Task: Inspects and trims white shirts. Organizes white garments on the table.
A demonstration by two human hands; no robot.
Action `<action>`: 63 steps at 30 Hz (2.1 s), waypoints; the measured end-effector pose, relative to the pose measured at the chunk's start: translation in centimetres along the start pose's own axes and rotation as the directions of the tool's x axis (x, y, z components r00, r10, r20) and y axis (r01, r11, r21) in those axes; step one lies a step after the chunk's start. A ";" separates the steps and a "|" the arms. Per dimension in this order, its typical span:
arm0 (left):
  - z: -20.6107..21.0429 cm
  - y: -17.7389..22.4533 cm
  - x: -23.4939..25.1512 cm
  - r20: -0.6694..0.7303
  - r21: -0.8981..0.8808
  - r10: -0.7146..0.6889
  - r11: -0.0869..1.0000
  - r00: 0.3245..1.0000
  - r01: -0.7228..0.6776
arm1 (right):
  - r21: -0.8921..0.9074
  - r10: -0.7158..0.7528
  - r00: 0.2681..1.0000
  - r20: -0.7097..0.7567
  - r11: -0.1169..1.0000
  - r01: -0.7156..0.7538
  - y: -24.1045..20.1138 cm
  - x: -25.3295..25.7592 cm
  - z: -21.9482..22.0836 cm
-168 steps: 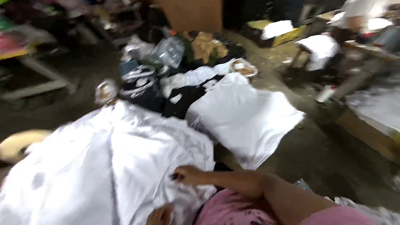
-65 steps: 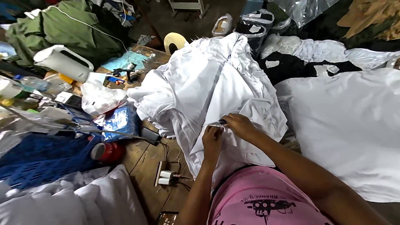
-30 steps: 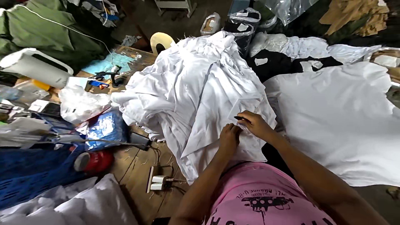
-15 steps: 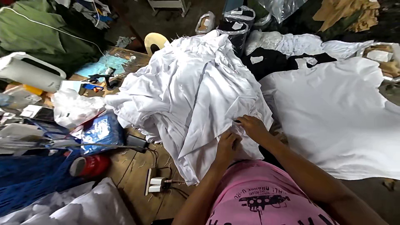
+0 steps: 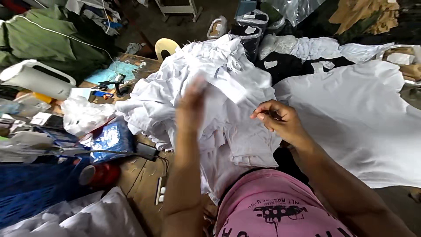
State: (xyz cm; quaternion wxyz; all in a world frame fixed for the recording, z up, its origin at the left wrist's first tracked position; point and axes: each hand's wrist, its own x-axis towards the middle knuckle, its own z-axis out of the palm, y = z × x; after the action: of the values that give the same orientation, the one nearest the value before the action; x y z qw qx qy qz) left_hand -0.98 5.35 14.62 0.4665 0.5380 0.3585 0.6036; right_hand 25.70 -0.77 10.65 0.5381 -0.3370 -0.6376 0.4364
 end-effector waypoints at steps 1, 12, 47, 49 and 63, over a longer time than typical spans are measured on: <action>-3.1 2.2 1.7 -0.159 0.078 0.205 0.978 0.966 -0.195 | -0.002 0.033 0.999 0.006 0.999 -0.033 0.5 -0.5 -0.1; 1.7 -11.3 -10.1 0.012 0.992 -0.447 0.117 0.894 0.045 | -0.568 0.561 0.780 0.277 0.750 -0.338 9.0 -2.2 3.4; 1.4 -10.4 -13.9 -0.171 0.569 -0.181 0.785 0.969 0.247 | -0.668 0.329 0.887 0.325 0.744 -0.031 9.1 -1.8 6.1; 1.6 -10.1 -14.2 -0.183 0.442 -0.292 0.829 0.939 0.344 | -0.672 0.288 0.896 0.338 0.740 0.015 9.0 -2.2 6.0; 5.8 -7.9 -12.3 0.262 0.792 -0.509 0.598 0.820 0.118 | -0.590 0.115 0.993 0.030 0.804 -0.076 7.2 -0.8 3.8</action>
State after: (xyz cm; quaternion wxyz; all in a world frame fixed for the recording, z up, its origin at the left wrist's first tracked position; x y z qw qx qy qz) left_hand 5.97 -4.29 4.27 0.3772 0.7334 0.5426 0.1598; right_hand 21.85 0.63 3.53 0.3643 -0.5043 -0.7403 0.2549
